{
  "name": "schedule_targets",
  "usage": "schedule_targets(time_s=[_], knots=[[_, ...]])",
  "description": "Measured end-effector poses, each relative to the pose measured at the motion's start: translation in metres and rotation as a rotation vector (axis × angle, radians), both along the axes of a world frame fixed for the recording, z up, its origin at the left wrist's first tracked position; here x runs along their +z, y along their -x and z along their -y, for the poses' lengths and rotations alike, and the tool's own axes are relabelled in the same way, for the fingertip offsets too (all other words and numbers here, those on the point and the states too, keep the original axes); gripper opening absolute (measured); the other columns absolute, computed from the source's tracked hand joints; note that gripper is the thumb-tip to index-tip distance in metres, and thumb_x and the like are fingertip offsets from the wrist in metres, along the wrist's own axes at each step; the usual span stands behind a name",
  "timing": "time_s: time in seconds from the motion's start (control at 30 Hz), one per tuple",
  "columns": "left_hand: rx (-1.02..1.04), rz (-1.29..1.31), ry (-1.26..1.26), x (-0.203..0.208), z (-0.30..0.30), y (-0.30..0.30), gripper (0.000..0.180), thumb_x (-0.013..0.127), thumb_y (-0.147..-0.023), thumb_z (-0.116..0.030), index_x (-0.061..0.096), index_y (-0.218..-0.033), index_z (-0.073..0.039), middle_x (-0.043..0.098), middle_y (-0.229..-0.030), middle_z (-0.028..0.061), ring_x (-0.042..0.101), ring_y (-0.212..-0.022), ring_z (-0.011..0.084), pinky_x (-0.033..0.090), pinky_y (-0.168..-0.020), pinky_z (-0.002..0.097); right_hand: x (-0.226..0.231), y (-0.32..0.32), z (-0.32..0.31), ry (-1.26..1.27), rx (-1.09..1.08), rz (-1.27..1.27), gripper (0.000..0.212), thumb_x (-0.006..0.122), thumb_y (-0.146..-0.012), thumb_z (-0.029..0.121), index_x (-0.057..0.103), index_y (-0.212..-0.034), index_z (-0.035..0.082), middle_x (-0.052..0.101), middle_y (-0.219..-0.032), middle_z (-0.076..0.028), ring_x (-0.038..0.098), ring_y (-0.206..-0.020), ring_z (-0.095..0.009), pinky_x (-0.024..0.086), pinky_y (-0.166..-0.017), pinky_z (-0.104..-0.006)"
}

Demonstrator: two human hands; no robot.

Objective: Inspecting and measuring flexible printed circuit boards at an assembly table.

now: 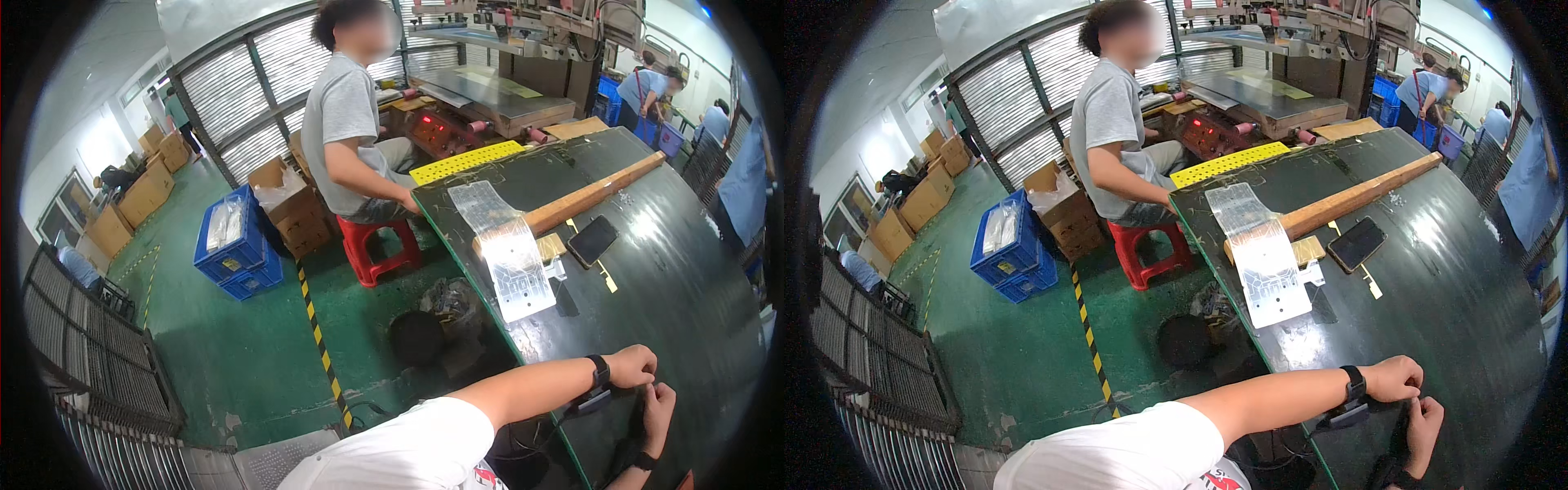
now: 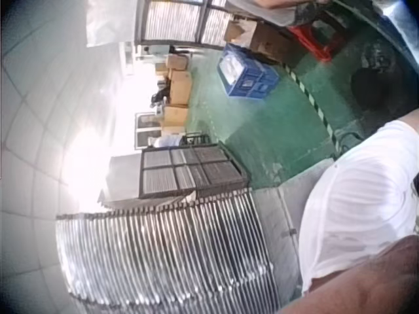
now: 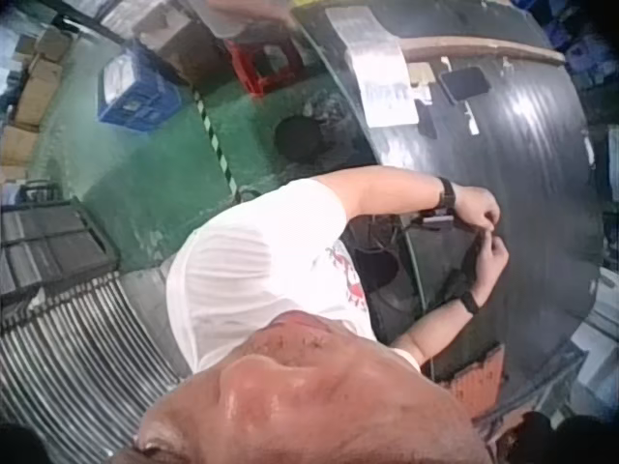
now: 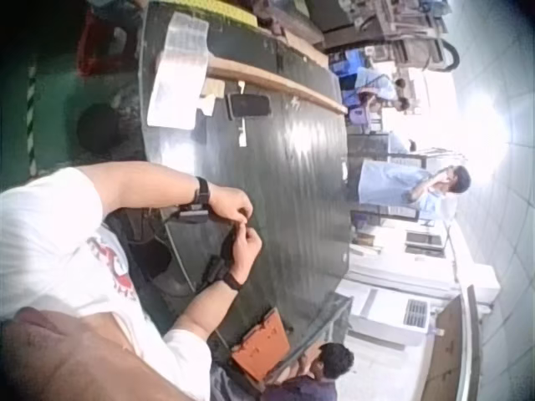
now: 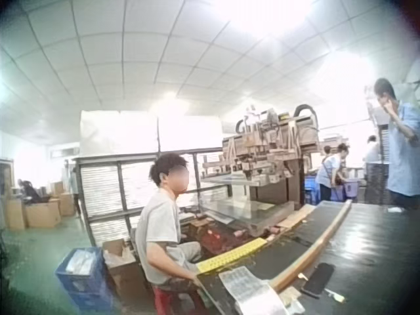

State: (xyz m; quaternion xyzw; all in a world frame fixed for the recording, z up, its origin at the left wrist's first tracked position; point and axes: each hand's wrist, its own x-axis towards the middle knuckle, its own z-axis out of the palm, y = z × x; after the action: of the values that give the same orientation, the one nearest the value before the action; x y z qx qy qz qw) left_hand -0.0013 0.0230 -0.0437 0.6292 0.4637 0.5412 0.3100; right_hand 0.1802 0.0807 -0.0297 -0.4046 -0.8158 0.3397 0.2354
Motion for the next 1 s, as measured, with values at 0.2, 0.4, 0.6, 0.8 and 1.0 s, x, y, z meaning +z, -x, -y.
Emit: schedule_targets(time_s=[0.2,0.4,0.6,0.8,1.0], knots=[[-0.01,0.01,0.009,0.002,0.002,0.001,0.019,0.063,-0.072,-0.015,0.064,-0.079,0.003,0.065,-0.077,0.0168,0.063,-0.073,0.0275,0.049,-0.066,0.0341,0.006,0.002,0.006,0.001,0.034,-0.004,0.038,0.059,-0.085,0.012,0.033,-0.059,0.001,0.028,-0.056,0.002,0.028,-0.055,-0.007,0.022,-0.046,-0.0286],[-0.008,0.018,0.021,-0.003,-0.003,0.0,0.019,0.065,-0.071,-0.016,0.065,-0.079,0.001,0.065,-0.077,0.0162,0.063,-0.074,0.028,0.049,-0.066,0.0351,0.006,0.001,0.003,0.078,0.041,-0.018,0.038,0.057,-0.088,0.014,0.034,-0.06,0.003,0.029,-0.058,0.005,0.027,-0.056,-0.005,0.021,-0.047,-0.0263],[-0.016,-0.1,0.026,-0.006,-0.014,-0.007,0.019,0.066,-0.066,-0.018,0.066,-0.075,-0.001,0.064,-0.076,0.0158,0.062,-0.075,0.031,0.048,-0.068,0.0385,0.001,-0.006,-0.005,0.134,-0.006,-0.013,0.038,0.057,-0.09,0.016,0.035,-0.061,0.004,0.031,-0.06,0.006,0.027,-0.057,-0.005,0.022,-0.049,-0.0241],[-0.02,-0.153,0.014,-0.004,-0.01,-0.008,0.019,0.065,-0.065,-0.019,0.066,-0.073,-0.002,0.064,-0.074,0.0164,0.062,-0.076,0.0319,0.048,-0.068,0.0398,-0.005,-0.015,-0.012,0.127,0.035,-0.009,0.036,0.058,-0.09,0.021,0.041,-0.061,0.008,0.038,-0.057,0.007,0.03,-0.053,-0.001,0.02,-0.046,-0.0207],[-0.021,-0.185,0.026,-0.005,-0.019,-0.016,0.02,0.064,-0.064,-0.021,0.066,-0.072,-0.003,0.064,-0.074,0.0165,0.062,-0.076,0.033,0.048,-0.068,0.0405,0.011,-0.005,0.003,0.176,0.017,-0.042,0.035,0.057,-0.089,0.016,0.039,-0.062,0.004,0.036,-0.06,0.006,0.031,-0.059,-0.003,0.025,-0.05,-0.0212]])
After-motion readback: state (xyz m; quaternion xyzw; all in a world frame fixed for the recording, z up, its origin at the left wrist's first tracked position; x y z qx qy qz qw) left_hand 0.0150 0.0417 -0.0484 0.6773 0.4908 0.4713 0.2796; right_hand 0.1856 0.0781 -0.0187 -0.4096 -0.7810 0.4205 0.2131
